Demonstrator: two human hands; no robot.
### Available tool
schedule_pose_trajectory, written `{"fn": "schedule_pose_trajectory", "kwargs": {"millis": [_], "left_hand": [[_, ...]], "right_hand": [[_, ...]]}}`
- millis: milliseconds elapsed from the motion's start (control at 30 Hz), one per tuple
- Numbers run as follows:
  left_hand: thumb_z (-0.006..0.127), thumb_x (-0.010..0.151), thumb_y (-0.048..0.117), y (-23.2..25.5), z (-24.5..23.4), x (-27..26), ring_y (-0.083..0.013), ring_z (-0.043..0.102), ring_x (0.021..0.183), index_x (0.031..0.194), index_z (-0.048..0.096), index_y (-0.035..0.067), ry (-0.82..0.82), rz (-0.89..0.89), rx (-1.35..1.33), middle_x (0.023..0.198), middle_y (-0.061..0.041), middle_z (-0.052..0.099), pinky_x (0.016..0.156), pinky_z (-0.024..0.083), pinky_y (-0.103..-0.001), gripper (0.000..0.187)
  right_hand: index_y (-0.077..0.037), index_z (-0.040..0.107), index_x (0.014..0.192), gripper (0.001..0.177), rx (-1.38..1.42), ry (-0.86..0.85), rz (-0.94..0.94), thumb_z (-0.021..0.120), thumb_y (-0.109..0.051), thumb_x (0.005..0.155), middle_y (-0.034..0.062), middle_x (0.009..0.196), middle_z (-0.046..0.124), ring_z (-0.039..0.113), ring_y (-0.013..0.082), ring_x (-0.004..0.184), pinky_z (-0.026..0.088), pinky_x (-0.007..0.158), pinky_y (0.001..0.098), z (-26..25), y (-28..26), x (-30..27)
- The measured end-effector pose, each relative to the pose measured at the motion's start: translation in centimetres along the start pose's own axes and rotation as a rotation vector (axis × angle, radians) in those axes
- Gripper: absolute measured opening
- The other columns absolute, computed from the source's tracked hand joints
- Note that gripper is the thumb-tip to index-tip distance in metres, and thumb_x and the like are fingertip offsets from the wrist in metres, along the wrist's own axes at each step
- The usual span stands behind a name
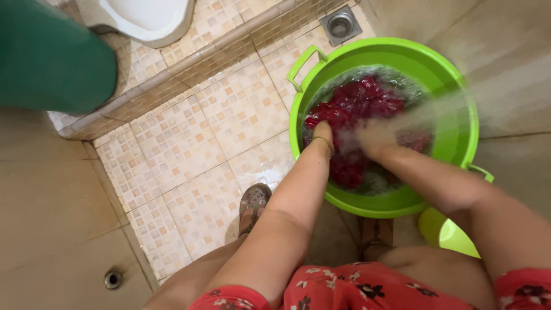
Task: The person washes red clothing items by hand inside green plastic buckets under running water, rinsing, squeezing out excess water, and periodically refilling or pouring water between basins.
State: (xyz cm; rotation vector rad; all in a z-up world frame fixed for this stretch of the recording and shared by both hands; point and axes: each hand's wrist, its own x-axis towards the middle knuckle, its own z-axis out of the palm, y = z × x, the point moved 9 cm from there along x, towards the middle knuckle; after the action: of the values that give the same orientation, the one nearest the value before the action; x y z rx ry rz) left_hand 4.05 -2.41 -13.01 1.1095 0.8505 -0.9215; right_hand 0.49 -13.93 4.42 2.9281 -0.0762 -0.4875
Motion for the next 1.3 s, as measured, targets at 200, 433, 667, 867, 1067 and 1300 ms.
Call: {"fn": "schedule_pose_trajectory", "kwargs": {"millis": [200, 433, 667, 867, 1067, 1300], "left_hand": [[0.06, 0.1, 0.042, 2.3, 3.8, -8.1, -0.0275, 0.058, 0.12, 0.142, 0.053, 0.008, -0.32, -0.073, -0.135, 0.137, -0.014, 0.058, 0.105, 0.048, -0.04, 0.055], [0.058, 0.101, 0.039, 6.8, 8.8, -16.6, -0.0258, 0.061, 0.119, 0.14, 0.058, 0.011, -0.926, 0.046, -0.331, 0.132, -0.013, 0.062, 0.105, 0.051, -0.039, 0.048], [0.055, 0.103, 0.037, 6.9, 7.2, -15.0, -0.0241, 0.063, 0.117, 0.137, 0.063, 0.013, -0.922, 0.276, -0.4, 0.128, -0.011, 0.066, 0.104, 0.054, -0.037, 0.042], [0.042, 0.102, 0.047, 4.4, 4.7, -9.0, -0.0359, 0.064, 0.115, 0.128, 0.064, 0.004, -0.472, 0.124, -0.382, 0.126, -0.019, 0.066, 0.098, 0.053, -0.049, 0.054], [0.058, 0.096, 0.035, 1.1, 1.1, -3.5, -0.0316, 0.043, 0.141, 0.149, 0.046, 0.0, -0.026, 0.098, 0.119, 0.154, -0.018, 0.046, 0.117, 0.035, -0.048, 0.064], [0.056, 0.097, 0.033, 0.1, 2.7, -1.6, -0.038, 0.064, 0.117, 0.133, 0.065, -0.006, -0.272, 0.08, -0.055, 0.134, -0.024, 0.066, 0.102, 0.05, -0.05, 0.054]], "right_hand": [[-0.016, 0.073, 0.113, 0.033, 0.774, 0.207, 0.016, 0.07, -0.013, 0.08, 0.0117, 0.109, 0.062, 0.064, 0.0325, 0.099, 0.054, 0.085, 0.0433, -14.2, 0.6, -5.3], [-0.008, 0.067, 0.107, 0.043, 0.775, 0.623, -0.42, 0.078, -0.02, 0.067, 0.0175, 0.114, 0.051, 0.056, 0.039, 0.101, 0.049, 0.087, 0.0488, -27.3, -6.4, -11.3], [-0.009, 0.066, 0.086, 0.023, 0.528, 0.642, -0.176, 0.076, -0.029, 0.083, 0.0189, 0.098, 0.063, 0.064, 0.0406, 0.085, 0.052, 0.073, 0.052, -20.2, -5.3, -4.7], [-0.007, 0.066, 0.098, 0.018, 0.777, 0.688, 0.064, 0.068, -0.025, 0.096, 0.0194, 0.102, 0.066, 0.066, 0.0428, 0.092, 0.055, 0.08, 0.0517, -12.7, -0.6, 0.0], [-0.001, 0.062, 0.112, 0.034, 0.543, 0.176, 0.202, 0.064, -0.033, 0.1, 0.03, 0.12, 0.054, 0.059, 0.0497, 0.102, 0.05, 0.085, 0.057, -1.2, 2.0, 0.0], [-0.003, 0.066, 0.112, 0.038, 0.65, 0.104, 0.203, 0.072, -0.033, 0.089, 0.0262, 0.111, 0.06, 0.061, 0.0441, 0.097, 0.051, 0.088, 0.0495, -2.8, 2.6, 0.0]]}}
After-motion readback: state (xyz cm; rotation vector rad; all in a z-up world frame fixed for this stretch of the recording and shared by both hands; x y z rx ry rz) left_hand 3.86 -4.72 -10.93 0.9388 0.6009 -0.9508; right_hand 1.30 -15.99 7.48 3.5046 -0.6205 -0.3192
